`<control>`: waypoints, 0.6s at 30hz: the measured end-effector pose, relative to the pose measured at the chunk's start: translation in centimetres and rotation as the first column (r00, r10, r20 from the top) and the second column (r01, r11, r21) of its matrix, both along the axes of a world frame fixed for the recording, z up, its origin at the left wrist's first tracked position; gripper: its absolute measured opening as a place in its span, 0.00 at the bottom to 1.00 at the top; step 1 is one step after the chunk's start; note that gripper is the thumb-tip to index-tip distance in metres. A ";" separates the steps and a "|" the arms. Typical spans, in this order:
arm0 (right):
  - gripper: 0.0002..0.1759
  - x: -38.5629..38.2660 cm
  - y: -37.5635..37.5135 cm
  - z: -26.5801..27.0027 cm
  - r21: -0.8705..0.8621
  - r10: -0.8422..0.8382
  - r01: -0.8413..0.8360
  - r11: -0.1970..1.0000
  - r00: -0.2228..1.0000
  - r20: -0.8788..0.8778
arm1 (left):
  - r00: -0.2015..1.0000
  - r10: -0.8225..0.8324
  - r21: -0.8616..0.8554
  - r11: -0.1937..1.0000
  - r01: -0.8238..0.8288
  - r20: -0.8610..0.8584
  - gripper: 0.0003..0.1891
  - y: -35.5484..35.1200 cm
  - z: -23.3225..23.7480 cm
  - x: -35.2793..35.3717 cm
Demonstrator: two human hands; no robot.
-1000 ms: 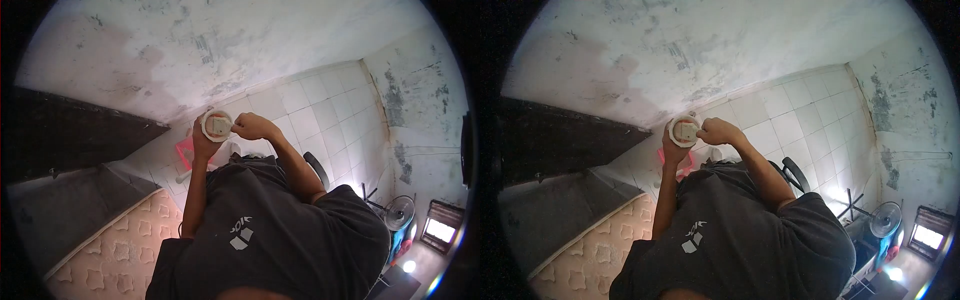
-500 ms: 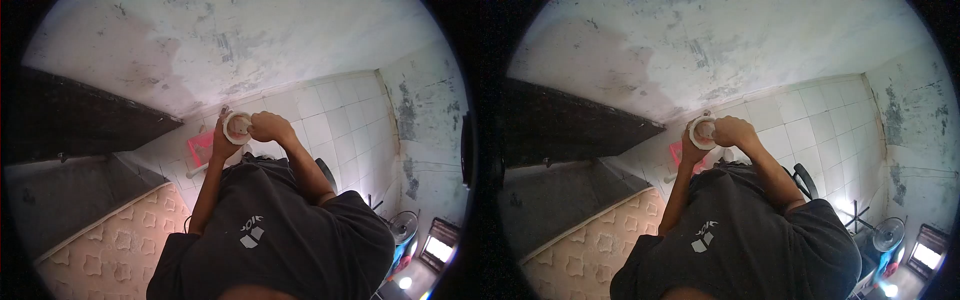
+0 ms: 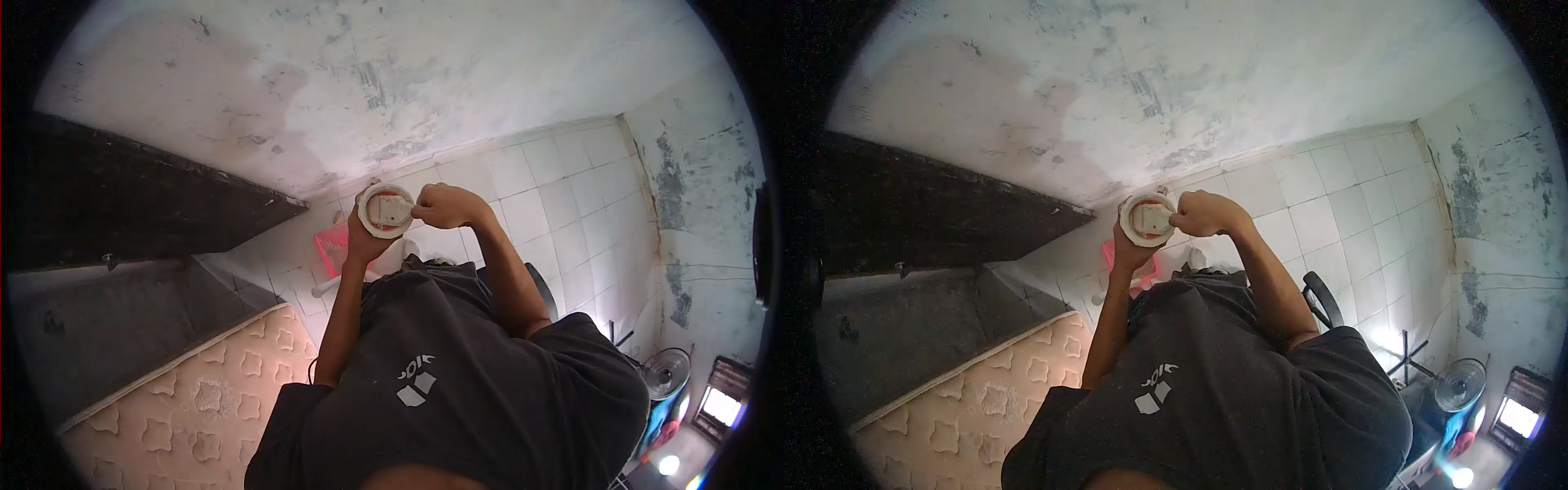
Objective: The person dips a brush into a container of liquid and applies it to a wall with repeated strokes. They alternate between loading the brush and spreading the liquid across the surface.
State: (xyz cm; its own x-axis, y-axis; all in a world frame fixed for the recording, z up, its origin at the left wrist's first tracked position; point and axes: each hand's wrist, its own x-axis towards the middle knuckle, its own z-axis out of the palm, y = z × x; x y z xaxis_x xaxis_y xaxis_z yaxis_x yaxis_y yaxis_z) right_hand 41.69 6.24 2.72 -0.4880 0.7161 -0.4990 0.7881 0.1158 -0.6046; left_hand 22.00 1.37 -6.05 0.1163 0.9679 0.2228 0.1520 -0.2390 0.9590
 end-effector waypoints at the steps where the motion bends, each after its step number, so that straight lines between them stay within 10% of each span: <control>1: 0.24 0.2 0.2 0.0 -0.028 0.017 -0.018 0.999 0.999 -0.036 | 1.000 0.002 0.000 1.000 -0.002 -0.004 0.41 0.1 0.1 0.0; 12: 0.21 0.7 0.0 -0.8 -0.185 -0.159 0.117 0.976 0.960 -0.232 | 0.998 -0.019 -0.053 0.998 0.022 0.063 0.39 0.8 0.0 -0.1; 18: 0.16 0.3 -1.3 1.3 0.265 0.039 -0.020 0.964 0.997 -0.064 | 0.994 0.067 0.015 0.998 -0.065 -0.088 0.38 0.8 0.6 -0.4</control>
